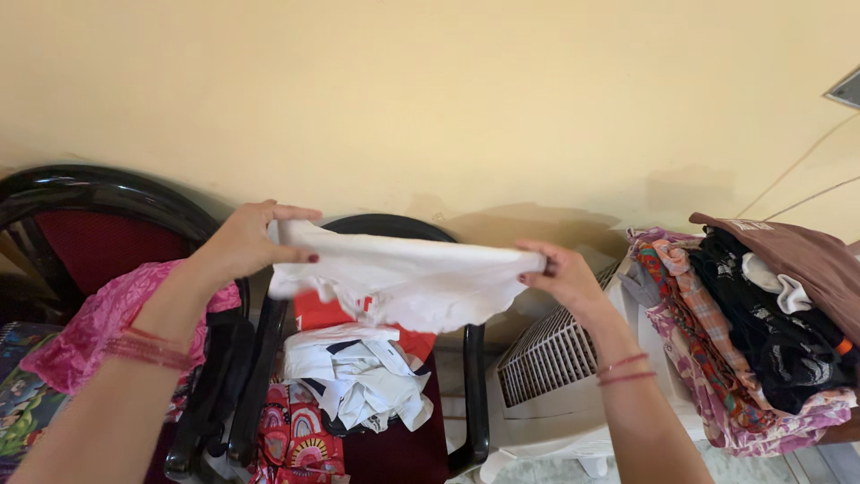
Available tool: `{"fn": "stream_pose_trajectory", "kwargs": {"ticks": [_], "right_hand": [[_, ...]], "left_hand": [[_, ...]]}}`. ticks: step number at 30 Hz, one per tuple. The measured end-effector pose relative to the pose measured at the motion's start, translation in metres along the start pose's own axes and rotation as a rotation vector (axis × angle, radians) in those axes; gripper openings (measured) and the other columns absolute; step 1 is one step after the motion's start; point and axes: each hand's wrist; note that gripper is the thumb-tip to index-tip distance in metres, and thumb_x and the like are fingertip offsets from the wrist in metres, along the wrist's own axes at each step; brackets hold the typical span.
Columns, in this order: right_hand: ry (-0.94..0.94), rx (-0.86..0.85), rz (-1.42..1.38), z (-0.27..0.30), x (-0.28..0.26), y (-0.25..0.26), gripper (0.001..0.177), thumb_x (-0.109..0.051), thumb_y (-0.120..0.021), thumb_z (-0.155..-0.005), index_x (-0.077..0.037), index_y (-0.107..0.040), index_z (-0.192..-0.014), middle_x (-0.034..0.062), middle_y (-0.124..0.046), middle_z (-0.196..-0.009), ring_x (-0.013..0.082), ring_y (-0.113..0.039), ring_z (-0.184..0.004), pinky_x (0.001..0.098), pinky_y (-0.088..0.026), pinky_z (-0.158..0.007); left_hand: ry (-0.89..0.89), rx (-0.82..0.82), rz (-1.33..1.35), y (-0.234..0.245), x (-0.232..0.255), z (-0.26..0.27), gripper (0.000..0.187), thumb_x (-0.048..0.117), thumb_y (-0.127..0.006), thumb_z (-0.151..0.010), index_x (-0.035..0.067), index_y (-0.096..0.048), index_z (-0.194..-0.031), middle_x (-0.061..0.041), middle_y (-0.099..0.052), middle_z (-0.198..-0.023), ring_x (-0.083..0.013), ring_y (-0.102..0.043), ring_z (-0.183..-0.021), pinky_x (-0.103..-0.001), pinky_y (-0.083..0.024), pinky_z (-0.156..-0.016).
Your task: The person folds various garments including a striped top, a dark blue shirt with orange trim, a white shirt, a brown top, and a red patterned cloth. Each item is picked up, folded by hand, and placed on a stack on a nearby surface.
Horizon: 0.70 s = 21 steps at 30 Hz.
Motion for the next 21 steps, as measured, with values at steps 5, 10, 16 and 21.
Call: {"fn": "stream_pose_trajectory", "kwargs": {"ticks": [5, 10, 16, 21], "right_hand": [[0.199, 0.347, 0.836, 0.044, -0.008, 0.008, 0.028, -0.014, -0.087, -0.073, -0.012, -0.078, -0.099, 0.0081, -0.068, -0.101, 0.0224, -0.067, -0.089, 0.0357, -0.055, -0.08], [0.366, 0.136, 0.009, 0.049, -0.022, 0.044, 0.015, -0.01, -0.078, -0.082, -0.007, -0.071, -0.095, 0.006, -0.066, -0.124, 0.0189, -0.063, -0.114, 0.0346, -0.054, -0.093], [0.004, 0.407, -0.289, -0.035, -0.024, -0.001, 0.025, -0.007, -0.074, -0.084, -0.005, -0.071, -0.109, 0.002, -0.074, -0.099, 0.0145, -0.068, -0.09, 0.0293, -0.055, -0.079], [-0.026, 0.387, 0.106, -0.026, -0.077, -0.06, 0.021, -0.012, -0.075, -0.09, 0.004, -0.068, -0.102, 0.0084, -0.067, -0.083, 0.02, -0.065, -0.071, 0.0342, -0.054, -0.058]], "left_hand": [[-0.063, 0.022, -0.278, 0.006, 0.002, 0.019, 0.031, 0.022, -0.086, -0.079, 0.013, -0.077, -0.107, -0.011, -0.072, -0.11, -0.0243, -0.069, -0.1, -0.036, -0.056, -0.088], [-0.078, 0.098, 0.276, 0.029, -0.008, 0.017, 0.028, 0.022, -0.078, -0.088, 0.006, -0.08, -0.111, -0.012, -0.068, -0.126, -0.022, -0.072, -0.096, -0.037, -0.059, -0.084], [0.481, 0.194, 1.501, -0.033, 0.003, -0.042, 0.033, 0.019, -0.066, -0.093, 0.007, -0.068, -0.123, -0.008, -0.075, -0.119, -0.0198, -0.074, -0.105, -0.036, -0.059, -0.092], [0.456, 0.176, 1.241, -0.089, 0.071, -0.038, 0.04, 0.028, -0.068, -0.099, -0.005, -0.07, -0.122, -0.015, -0.069, -0.101, -0.027, -0.061, -0.087, -0.044, -0.048, -0.074]]}}
Point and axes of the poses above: each hand's wrist, its own z-axis away from the middle knuckle, its own y-axis out of the back of the hand, x = y × z
